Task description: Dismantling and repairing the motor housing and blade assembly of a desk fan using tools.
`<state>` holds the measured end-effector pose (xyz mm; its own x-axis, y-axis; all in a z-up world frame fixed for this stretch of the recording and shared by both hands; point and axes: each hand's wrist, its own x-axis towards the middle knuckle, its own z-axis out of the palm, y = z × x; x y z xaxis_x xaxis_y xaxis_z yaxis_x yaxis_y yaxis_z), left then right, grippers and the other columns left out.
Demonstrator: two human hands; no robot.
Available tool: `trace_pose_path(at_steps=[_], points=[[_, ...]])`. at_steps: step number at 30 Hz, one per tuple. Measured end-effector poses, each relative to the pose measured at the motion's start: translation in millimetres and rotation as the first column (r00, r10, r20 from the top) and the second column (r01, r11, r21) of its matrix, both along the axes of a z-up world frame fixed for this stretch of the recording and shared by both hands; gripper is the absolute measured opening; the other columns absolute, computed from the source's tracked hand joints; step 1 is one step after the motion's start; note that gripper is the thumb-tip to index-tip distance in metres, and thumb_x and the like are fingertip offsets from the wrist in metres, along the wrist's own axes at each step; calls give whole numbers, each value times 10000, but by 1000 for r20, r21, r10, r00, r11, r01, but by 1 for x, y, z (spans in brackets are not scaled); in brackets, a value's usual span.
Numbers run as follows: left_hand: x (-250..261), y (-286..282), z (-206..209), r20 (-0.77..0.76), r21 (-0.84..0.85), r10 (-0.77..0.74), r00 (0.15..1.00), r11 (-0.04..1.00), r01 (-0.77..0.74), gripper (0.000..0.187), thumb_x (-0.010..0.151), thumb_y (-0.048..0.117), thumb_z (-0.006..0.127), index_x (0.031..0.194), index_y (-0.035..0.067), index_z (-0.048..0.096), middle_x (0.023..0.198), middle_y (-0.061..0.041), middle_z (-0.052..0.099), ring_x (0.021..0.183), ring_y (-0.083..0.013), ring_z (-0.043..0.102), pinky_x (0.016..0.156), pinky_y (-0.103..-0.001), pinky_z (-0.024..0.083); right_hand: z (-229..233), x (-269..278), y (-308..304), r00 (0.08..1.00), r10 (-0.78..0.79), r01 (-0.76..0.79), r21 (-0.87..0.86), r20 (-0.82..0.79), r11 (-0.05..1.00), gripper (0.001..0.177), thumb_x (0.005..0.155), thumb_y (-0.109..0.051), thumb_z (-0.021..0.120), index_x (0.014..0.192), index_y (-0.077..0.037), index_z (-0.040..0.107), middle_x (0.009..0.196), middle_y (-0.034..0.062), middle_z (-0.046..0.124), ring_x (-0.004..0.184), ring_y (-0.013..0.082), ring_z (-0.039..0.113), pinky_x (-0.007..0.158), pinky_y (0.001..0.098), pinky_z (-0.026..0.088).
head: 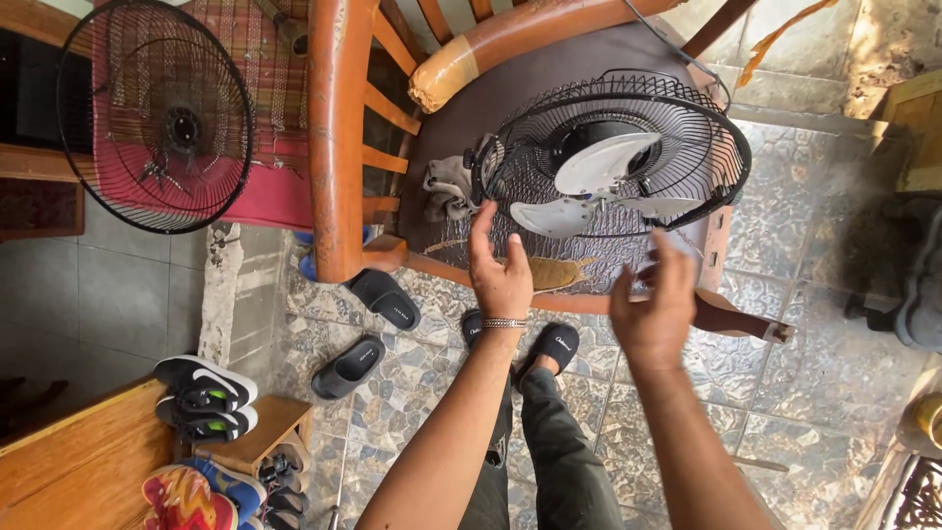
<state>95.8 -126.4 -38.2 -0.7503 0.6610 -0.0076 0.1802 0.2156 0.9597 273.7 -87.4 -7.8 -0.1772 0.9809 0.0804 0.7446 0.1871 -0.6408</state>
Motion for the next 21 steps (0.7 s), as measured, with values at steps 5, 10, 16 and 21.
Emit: trace_pose_path(at_steps=[5,10,16,21], points=[[-40,6,35,-206,57,113,972,993,-103,549,1011,92,602,1528,37,425,1625,-187,405,1526,-320,387,1267,-448,297,31,3,42,983,53,-70,95,177,993,759,910,-63,694,1589,-67,355,1173,182,592,1030,399,666,724,436,594],[-96,34,62,-322,54,-199,926,972,227,471,1141,205,494,1581,50,433,1663,-162,441,1580,-296,395,1322,-410,302,-20,0,-2,994,103,-102,-23,34,995,731,896,-90,629,1593,-23,417,1273,255,663,919,441,684,768,509,589],[-108,50,98,-255,11,-455,853,881,473,438,1161,211,408,1557,30,454,1610,-154,513,1531,-284,469,1280,-369,344,-23,-4,-80,883,448,-419,-660,-138,623,418,872,-236,743,1276,-171,660,1105,138,738,986,349,716,845,468,575],[-83,38,77,-276,0,-171,946,984,178,474,1059,137,544,1511,12,472,1533,-163,552,1433,-292,538,1207,-379,406,20,8,-39,970,-107,80,-127,-217,989,445,883,-14,721,1309,-65,603,1212,143,664,1008,292,668,828,428,571]])
